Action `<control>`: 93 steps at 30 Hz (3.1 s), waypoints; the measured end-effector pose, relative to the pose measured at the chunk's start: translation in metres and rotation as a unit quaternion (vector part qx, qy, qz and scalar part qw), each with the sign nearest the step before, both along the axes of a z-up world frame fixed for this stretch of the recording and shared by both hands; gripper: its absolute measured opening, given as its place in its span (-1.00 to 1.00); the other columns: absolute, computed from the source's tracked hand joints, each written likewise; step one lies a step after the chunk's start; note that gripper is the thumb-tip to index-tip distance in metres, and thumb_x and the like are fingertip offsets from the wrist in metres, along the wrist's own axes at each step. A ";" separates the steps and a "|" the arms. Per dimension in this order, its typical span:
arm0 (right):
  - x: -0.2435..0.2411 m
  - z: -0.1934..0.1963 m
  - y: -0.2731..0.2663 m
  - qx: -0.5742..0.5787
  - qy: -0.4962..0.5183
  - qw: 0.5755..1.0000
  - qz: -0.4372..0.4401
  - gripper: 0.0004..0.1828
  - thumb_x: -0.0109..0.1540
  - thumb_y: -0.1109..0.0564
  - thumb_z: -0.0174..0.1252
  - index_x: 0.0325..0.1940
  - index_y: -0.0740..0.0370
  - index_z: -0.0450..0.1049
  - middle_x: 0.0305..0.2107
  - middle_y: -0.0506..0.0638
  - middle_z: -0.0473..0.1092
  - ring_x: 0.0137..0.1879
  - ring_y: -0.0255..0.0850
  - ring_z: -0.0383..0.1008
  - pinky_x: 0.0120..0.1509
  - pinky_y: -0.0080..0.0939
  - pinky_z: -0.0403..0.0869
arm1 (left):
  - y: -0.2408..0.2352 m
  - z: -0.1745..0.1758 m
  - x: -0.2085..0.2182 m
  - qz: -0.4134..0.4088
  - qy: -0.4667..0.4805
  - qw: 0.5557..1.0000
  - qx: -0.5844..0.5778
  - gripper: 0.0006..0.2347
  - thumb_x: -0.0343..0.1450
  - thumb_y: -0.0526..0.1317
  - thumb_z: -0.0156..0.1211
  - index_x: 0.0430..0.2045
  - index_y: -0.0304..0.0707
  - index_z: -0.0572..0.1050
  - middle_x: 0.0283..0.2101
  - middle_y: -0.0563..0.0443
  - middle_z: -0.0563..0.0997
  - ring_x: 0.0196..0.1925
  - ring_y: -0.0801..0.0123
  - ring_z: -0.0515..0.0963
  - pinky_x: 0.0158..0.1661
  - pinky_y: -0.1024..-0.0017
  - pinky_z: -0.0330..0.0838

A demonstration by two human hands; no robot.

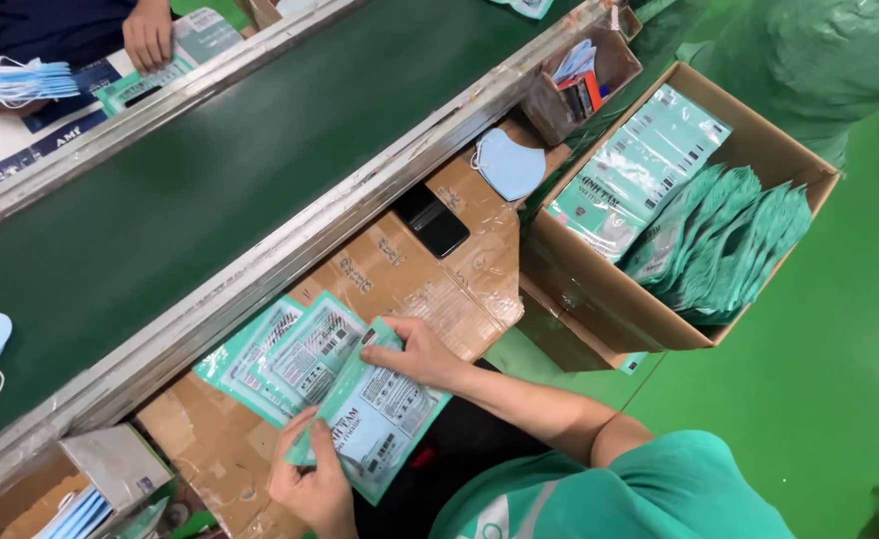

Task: The person stacks loose face masks from the conveyor, opens a plastic pouch, inserts the stacked masks into the pouch, presses the pouch closed, and places the packed pouch on the conveyor. They repeat this packing cycle, taking masks one at a time from the belt and finished pouches from a box.

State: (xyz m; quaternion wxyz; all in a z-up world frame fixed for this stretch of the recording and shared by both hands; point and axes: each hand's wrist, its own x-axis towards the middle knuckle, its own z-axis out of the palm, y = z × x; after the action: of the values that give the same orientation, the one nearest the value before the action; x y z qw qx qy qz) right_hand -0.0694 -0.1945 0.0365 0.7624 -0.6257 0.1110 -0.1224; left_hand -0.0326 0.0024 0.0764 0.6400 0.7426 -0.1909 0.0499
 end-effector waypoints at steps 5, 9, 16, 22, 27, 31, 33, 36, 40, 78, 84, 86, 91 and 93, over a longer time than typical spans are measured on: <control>-0.015 -0.016 -0.006 -0.027 -0.040 0.997 0.063 -0.82 0.25 0.21 0.37 -0.11 0.34 0.58 -0.23 -0.03 0.53 -0.07 -0.34 0.50 0.03 -0.28 0.47 | -0.011 -0.023 -0.004 -0.033 -0.005 0.999 -0.006 -0.93 0.40 -0.49 0.23 -0.30 -0.55 0.55 -0.15 -0.20 0.65 -0.10 0.27 0.62 0.00 0.36 0.47; -0.025 -0.046 -0.007 -0.026 0.057 0.998 -0.019 -0.73 0.20 0.16 0.41 -0.08 0.30 0.55 -0.25 -0.03 0.54 -0.10 -0.30 0.52 0.01 -0.21 0.53 | -0.022 -0.033 -0.001 -0.018 -0.053 0.998 0.017 -0.91 0.39 -0.48 0.26 -0.27 -0.50 0.54 -0.17 -0.17 0.63 -0.08 0.24 0.62 0.05 0.34 0.48; -0.033 -0.015 -0.139 -0.173 0.122 0.977 0.039 -0.49 0.21 0.06 0.30 0.19 0.26 0.38 -0.05 0.01 0.50 0.03 -0.26 0.52 0.11 -0.16 0.55 | -0.001 -0.006 0.028 -0.030 0.112 0.993 0.011 -0.81 0.45 -0.37 0.22 -0.07 -0.35 0.56 -0.21 -0.08 0.65 -0.15 0.28 0.61 -0.03 0.38 0.50; -0.001 0.008 -0.141 0.063 -0.153 0.976 -0.140 -0.69 0.52 0.08 -0.02 0.25 0.32 0.39 0.02 0.04 0.50 0.06 -0.26 0.51 0.16 -0.26 0.48 | 0.036 -0.051 0.023 0.106 -0.063 0.988 0.094 -0.73 0.44 -0.35 0.27 0.03 -0.35 0.51 0.13 -0.20 0.58 0.24 0.01 0.51 0.26 0.15 0.36; 0.007 -0.059 -0.030 -0.424 0.100 0.898 0.059 -0.55 0.32 0.23 0.28 0.28 0.31 0.38 -0.03 0.07 0.51 0.09 -0.19 0.52 0.16 -0.22 0.48 | 0.041 -0.102 -0.013 0.104 0.153 0.961 0.206 -0.59 0.40 -0.26 0.26 0.14 -0.39 0.40 0.08 -0.21 0.48 0.23 -0.02 0.37 0.19 0.14 0.31; 0.021 -0.075 -0.006 -0.355 0.067 0.932 0.028 -0.51 0.28 0.30 0.28 0.29 0.28 0.38 -0.19 0.03 0.46 -0.07 -0.22 0.48 0.08 -0.25 0.50 | 0.035 -0.111 -0.022 0.086 0.059 0.971 0.215 -0.51 0.35 -0.26 0.31 0.17 -0.45 0.37 0.12 -0.29 0.47 0.23 -0.11 0.34 0.22 0.08 0.21; 0.034 -0.074 -0.007 -0.305 0.040 0.952 -0.009 -0.52 0.27 0.35 0.28 0.27 0.30 0.41 -0.10 0.05 0.39 -0.11 -0.23 0.42 -0.03 -0.25 0.45 | 0.032 -0.112 -0.017 0.096 0.037 0.973 0.208 -0.56 0.40 -0.29 0.29 0.18 -0.41 0.40 0.15 -0.29 0.47 0.26 -0.09 0.35 0.27 0.05 0.21; 0.059 -0.068 -0.006 -0.283 0.088 0.955 -0.004 -0.47 0.26 0.29 0.27 0.32 0.30 0.36 -0.02 0.10 0.45 -0.02 -0.13 0.50 0.04 -0.17 0.53 | 0.039 -0.119 0.008 0.114 0.050 0.973 0.196 -0.62 0.45 -0.29 0.28 0.17 -0.34 0.44 0.15 -0.19 0.47 0.27 -0.02 0.35 0.29 0.08 0.24; 0.076 -0.076 0.005 -0.429 0.011 0.903 0.006 -0.32 0.30 0.24 0.31 0.43 0.39 0.18 0.26 0.27 0.29 0.36 0.07 0.37 0.43 -0.02 0.38 | 0.040 -0.128 0.038 0.161 0.019 0.956 0.245 -0.59 0.42 -0.28 0.31 0.18 -0.28 0.41 0.31 -0.26 0.33 0.38 -0.13 0.24 0.38 0.00 0.16; 0.031 0.002 -0.038 -0.339 -0.117 0.917 -0.173 -0.36 0.23 0.36 0.06 0.42 0.34 0.15 0.31 0.20 0.21 0.38 -0.08 0.27 0.45 -0.14 0.33 | -0.062 -0.002 0.194 -0.083 -0.419 0.849 0.311 -0.76 0.36 -0.31 0.16 -0.09 -0.21 0.53 -0.20 -0.13 0.55 -0.08 0.03 0.54 -0.01 0.17 0.43; -0.010 -0.026 -0.079 -0.388 -0.132 0.909 -0.075 -0.38 0.19 0.22 0.39 0.30 0.38 0.38 0.16 0.18 0.41 0.27 -0.13 0.40 0.38 -0.11 0.42 | -0.059 -0.006 0.061 -0.191 -0.333 0.903 0.192 -0.66 0.48 -0.30 0.28 0.14 -0.22 0.41 0.07 -0.01 0.53 0.20 0.18 0.51 0.21 0.27 0.43; -0.024 -0.036 -0.079 -0.338 -0.100 0.933 -0.069 -0.40 0.22 0.21 0.39 0.32 0.36 0.38 0.15 0.17 0.45 0.23 -0.13 0.46 0.37 -0.12 0.47 | -0.055 -0.018 0.049 -0.173 -0.298 0.928 0.143 -0.47 0.42 -0.24 0.36 0.26 -0.26 0.26 0.21 -0.13 0.41 0.33 0.09 0.38 0.33 0.15 0.30; -0.021 -0.030 -0.049 -0.336 -0.083 0.938 -0.031 -0.12 0.21 0.20 0.41 0.49 0.33 0.07 0.21 0.18 0.36 0.30 -0.08 0.44 0.37 -0.12 0.46 | -0.059 -0.086 0.034 -0.183 -0.111 0.965 0.150 0.04 0.16 -0.09 0.57 0.41 -0.32 -0.16 0.44 -0.42 0.02 0.47 -0.18 -0.01 0.40 -0.08 -0.08; -0.024 -0.056 -0.048 -0.303 -0.047 0.952 0.009 0.19 0.16 0.15 0.44 0.63 0.28 -0.24 0.18 0.18 0.37 0.25 -0.07 0.45 0.34 -0.13 0.46 | -0.060 -0.110 0.032 -0.221 -0.033 0.961 0.162 0.04 0.22 -0.11 0.55 0.47 -0.30 -0.20 0.45 -0.30 0.12 0.51 -0.10 0.08 0.46 -0.06 -0.07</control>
State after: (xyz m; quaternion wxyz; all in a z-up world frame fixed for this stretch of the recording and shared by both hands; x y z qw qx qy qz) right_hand -0.0936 -0.2427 -0.0191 0.5421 -0.8219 0.0273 -0.1727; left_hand -0.0011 -0.0578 -0.0334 0.4999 0.7737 -0.3761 -0.0999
